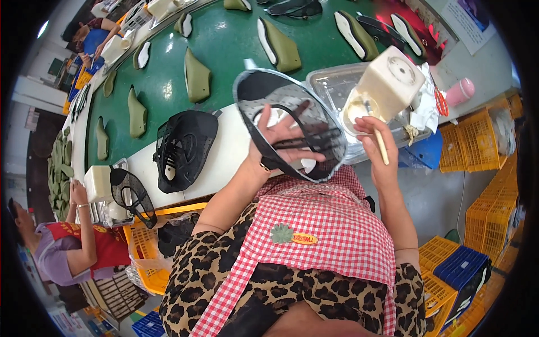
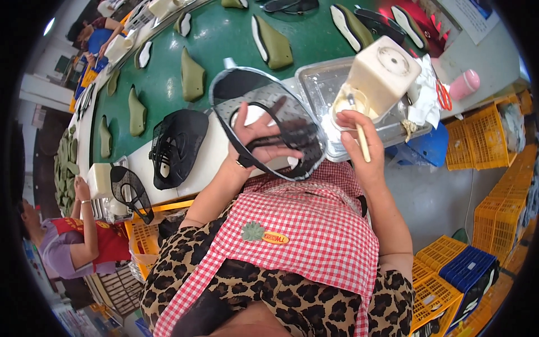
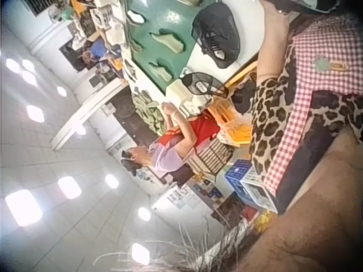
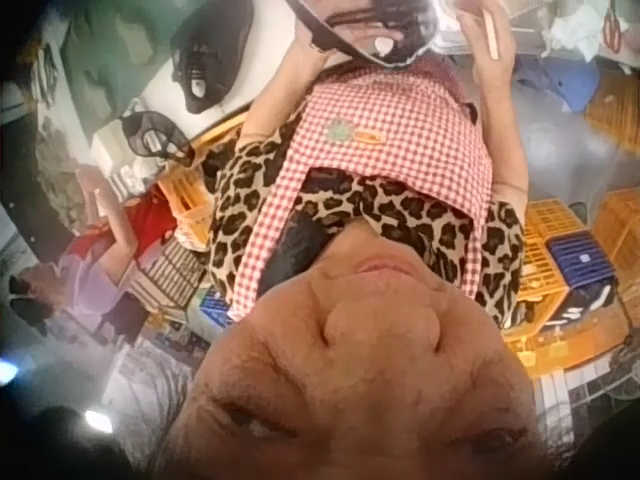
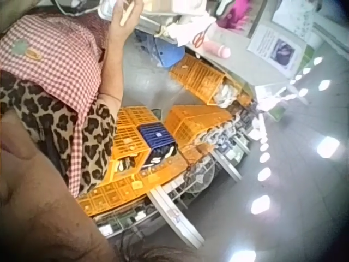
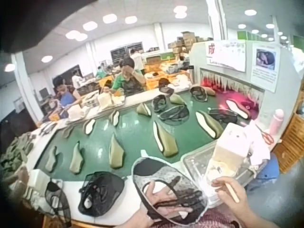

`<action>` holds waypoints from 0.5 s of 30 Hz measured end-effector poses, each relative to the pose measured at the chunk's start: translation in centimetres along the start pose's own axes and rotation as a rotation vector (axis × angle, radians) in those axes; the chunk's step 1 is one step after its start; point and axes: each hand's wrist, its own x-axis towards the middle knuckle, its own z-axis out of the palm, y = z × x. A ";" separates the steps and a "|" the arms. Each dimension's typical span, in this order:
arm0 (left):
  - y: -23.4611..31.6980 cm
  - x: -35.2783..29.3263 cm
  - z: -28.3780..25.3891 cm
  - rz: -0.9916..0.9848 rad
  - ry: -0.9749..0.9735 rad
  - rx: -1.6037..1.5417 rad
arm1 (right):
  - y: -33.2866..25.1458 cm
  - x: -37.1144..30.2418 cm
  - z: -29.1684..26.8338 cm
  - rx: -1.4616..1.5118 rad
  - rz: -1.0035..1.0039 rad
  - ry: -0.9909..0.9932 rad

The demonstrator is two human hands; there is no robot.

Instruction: The person takes shoe uppers from a plastic bag in a yellow crate and applies adhesive along the edges of the shoe uppers using a brush.

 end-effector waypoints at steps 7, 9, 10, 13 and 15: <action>0.6 1.5 -2.5 -0.295 0.117 0.486 | -6.3 4.8 0.4 -0.695 -0.639 -0.099; 0.2 1.7 -3.5 -0.297 0.297 0.358 | -7.6 5.8 2.3 -0.644 -0.755 -0.093; 0.2 1.5 -1.6 -0.293 0.247 0.407 | -8.0 6.0 2.5 -0.798 -0.890 -0.162; 0.2 1.2 0.4 -0.279 0.238 0.625 | -9.5 5.8 4.8 -0.994 -1.079 -0.276; -0.4 1.5 -1.2 -0.230 0.290 0.693 | -9.8 5.9 5.9 -1.011 -1.189 -0.495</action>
